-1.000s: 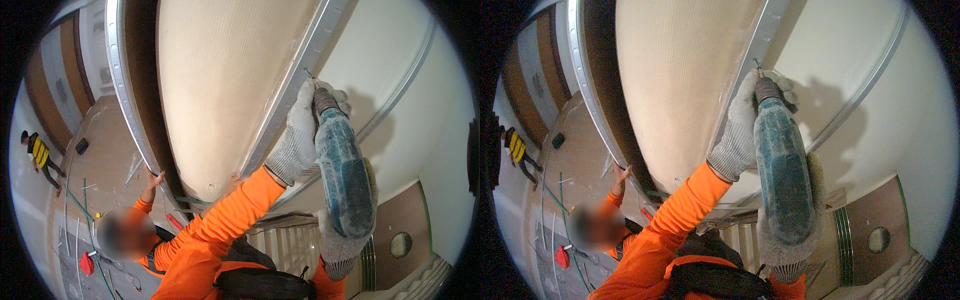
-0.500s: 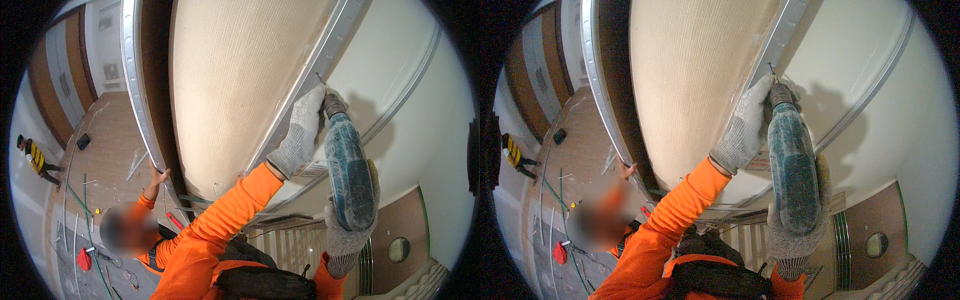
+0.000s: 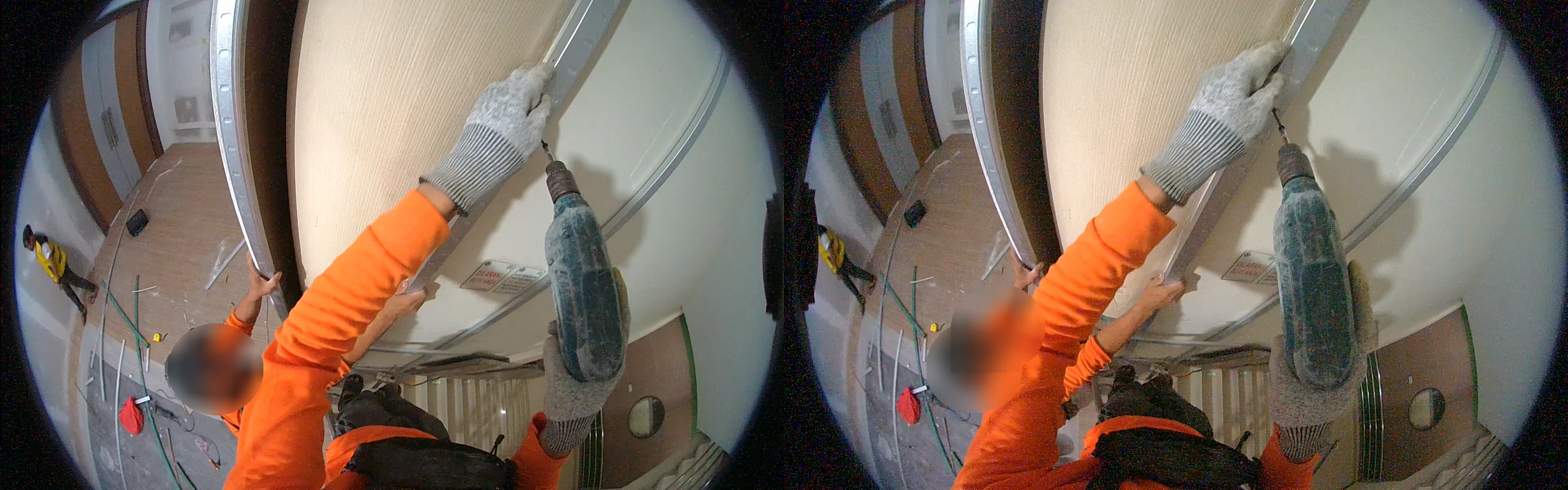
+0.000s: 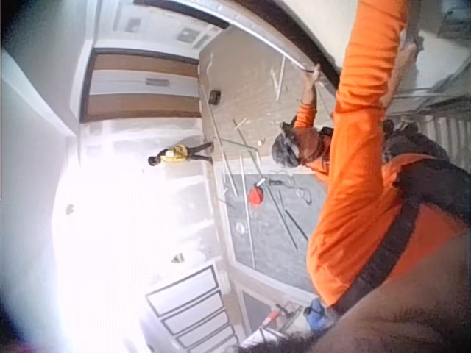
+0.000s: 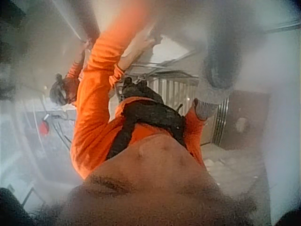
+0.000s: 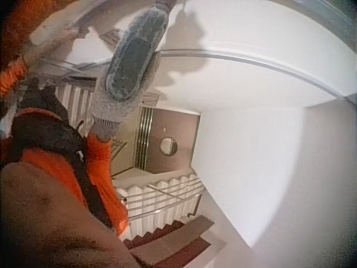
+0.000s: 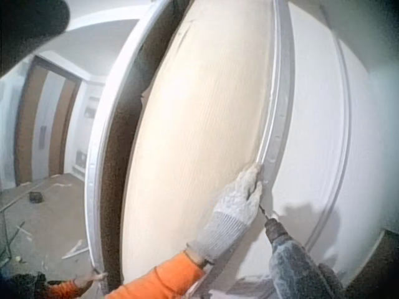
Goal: The person installs a large wooden ceiling panel by securing it to a metal frame. They use a power drill to drive screws into the panel and a hammer to tap it into place, while another worker assists by holding the panel steady.
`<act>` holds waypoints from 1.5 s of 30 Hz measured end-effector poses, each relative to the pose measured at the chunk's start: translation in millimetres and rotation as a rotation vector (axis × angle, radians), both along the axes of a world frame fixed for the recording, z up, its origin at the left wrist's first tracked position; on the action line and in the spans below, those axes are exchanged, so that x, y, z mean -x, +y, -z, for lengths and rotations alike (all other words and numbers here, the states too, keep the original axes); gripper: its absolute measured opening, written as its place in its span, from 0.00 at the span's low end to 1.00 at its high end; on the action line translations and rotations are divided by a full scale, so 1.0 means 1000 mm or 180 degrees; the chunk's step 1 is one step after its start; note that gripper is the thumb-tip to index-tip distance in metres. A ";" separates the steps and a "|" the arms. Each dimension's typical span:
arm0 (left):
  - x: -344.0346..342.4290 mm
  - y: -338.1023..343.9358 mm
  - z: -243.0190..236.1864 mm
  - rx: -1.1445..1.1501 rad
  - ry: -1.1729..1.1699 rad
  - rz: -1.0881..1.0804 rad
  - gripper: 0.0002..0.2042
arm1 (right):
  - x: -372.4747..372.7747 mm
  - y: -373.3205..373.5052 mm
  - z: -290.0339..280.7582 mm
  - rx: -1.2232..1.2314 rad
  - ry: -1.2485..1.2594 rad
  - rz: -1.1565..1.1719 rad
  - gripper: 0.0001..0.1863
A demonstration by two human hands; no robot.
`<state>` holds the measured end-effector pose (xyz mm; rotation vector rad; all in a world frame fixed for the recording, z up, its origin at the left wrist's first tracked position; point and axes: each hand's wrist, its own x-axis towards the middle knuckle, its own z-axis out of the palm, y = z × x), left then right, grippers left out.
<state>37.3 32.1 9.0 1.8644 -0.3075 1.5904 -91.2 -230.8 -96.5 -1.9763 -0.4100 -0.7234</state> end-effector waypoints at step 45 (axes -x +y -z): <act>0.081 -0.118 0.065 0.3893 0.0630 0.4796 0.26 | 0.032 0.035 -0.068 0.1341 -0.0860 -0.0140 0.45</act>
